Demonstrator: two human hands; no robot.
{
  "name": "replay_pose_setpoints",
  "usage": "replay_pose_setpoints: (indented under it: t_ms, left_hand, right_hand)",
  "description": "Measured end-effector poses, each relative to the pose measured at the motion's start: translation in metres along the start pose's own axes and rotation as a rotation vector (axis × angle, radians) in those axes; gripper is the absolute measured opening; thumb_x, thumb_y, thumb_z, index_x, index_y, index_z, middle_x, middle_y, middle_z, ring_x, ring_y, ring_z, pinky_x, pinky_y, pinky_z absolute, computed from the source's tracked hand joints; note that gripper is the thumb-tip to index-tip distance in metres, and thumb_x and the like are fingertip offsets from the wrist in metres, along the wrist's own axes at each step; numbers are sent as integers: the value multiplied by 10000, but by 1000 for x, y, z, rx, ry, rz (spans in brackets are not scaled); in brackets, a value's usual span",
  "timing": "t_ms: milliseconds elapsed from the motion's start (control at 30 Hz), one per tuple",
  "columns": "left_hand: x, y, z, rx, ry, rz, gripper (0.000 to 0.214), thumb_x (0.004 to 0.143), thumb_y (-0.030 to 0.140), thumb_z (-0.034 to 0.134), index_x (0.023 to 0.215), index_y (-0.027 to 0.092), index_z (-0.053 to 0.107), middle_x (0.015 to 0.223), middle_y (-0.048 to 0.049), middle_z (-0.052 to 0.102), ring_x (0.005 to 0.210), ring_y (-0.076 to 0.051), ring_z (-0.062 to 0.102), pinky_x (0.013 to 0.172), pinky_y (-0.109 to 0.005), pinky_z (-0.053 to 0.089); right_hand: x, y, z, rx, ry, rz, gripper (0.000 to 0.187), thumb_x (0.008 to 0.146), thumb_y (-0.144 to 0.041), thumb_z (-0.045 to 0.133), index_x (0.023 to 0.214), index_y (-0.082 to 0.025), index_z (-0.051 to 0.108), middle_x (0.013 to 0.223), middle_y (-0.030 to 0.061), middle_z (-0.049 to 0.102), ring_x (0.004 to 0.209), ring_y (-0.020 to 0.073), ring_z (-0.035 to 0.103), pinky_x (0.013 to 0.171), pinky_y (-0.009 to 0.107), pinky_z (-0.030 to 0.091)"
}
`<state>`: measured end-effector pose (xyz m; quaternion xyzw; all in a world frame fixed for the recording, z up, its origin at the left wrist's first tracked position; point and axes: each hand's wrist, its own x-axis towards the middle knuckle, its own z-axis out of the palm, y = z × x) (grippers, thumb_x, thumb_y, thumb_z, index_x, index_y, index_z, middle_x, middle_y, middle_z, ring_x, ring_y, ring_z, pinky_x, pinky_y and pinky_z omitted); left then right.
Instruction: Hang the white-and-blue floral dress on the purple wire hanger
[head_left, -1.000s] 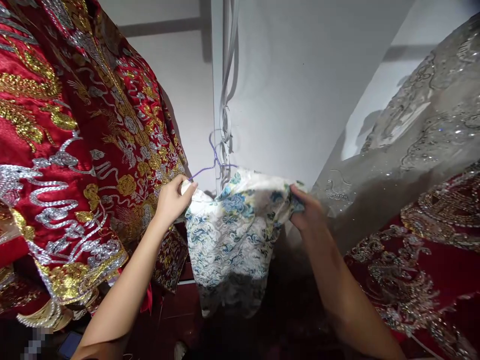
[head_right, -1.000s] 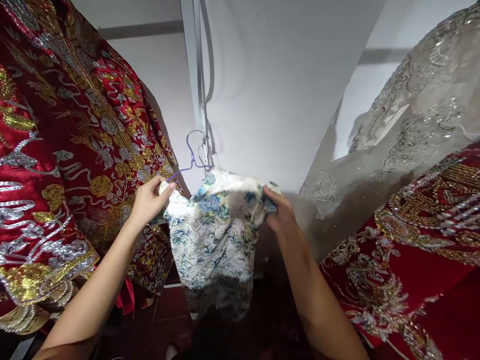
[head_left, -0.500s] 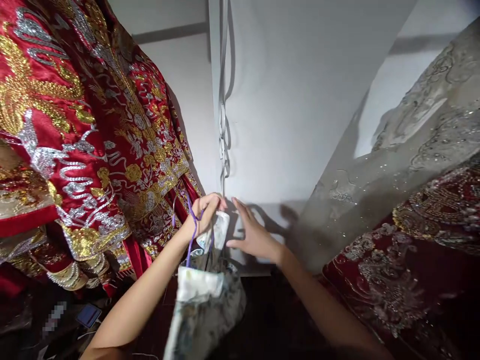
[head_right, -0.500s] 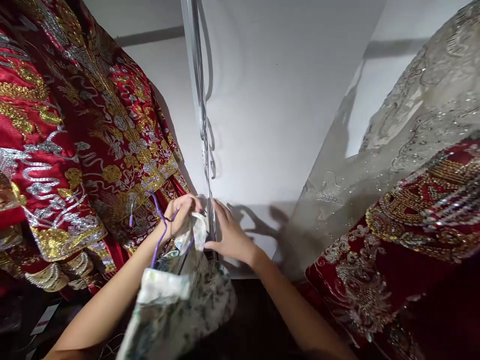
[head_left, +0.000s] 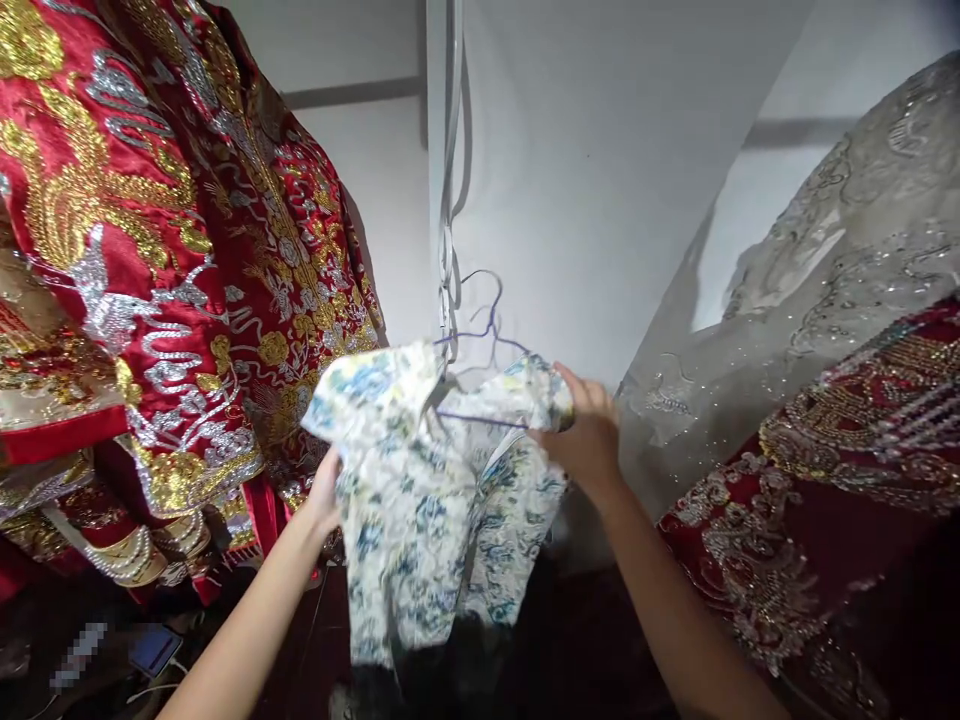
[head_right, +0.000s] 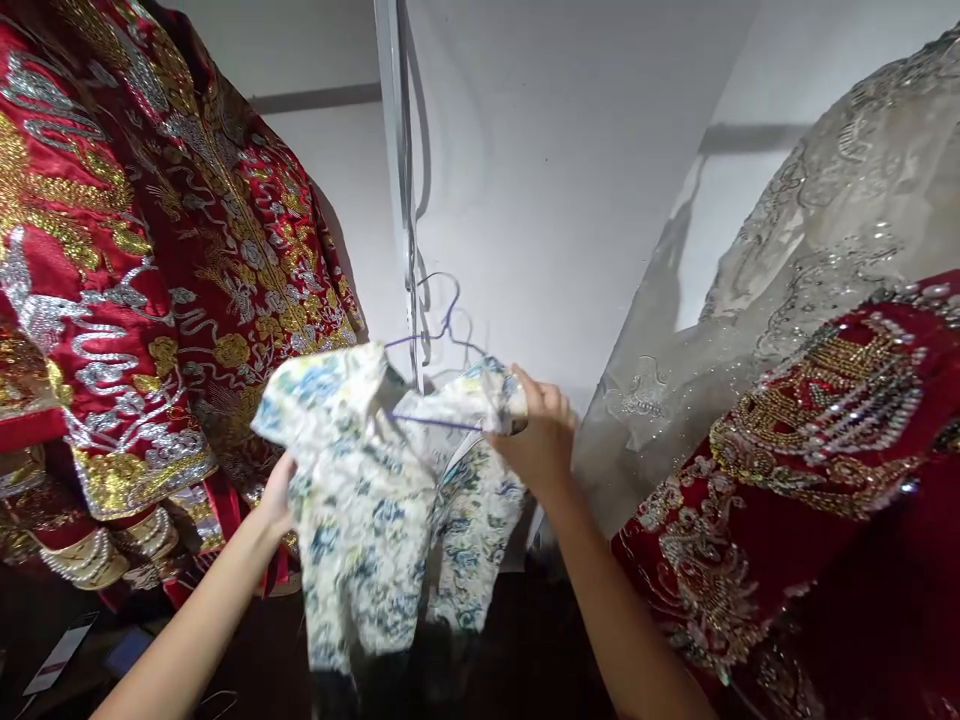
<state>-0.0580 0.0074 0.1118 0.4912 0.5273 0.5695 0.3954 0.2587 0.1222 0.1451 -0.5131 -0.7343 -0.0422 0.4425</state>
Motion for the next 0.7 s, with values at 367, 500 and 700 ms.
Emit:
replay_pose_setpoints:
  t_ms: [367,500,700]
  left_hand:
    - [-16,-82,9,-488,299,-294,485,782,348,775,1246,289,645,1310,-61,675,1345,-259,531,1165,-371,382]
    - [-25,-98,4,-590,272,-471,568,800,351,739,1341,279,584,1210,-97,723,1251,-294,613,1074,-426,485]
    - [-34,-98,14,-742,161,-597,638,814,382,704,1396,182,535,1140,-156,741,1100,-319,699,972,-441,560]
  right_hand:
    - [8,-54,40,51,-65,-106,859,679,-296,706,1476,-278,384,1353,135,502,1296,427,435,1042,609,357]
    - [-58,-54,55,352,73,86,642,835,-355,595,1444,-288,402,1519,98,399,1465,378,263,1137,588,309]
    - [-134,-90,118,858,-398,536,326,916,-534,431,784,-258,545,657,69,613,614,294,605,626,477,548]
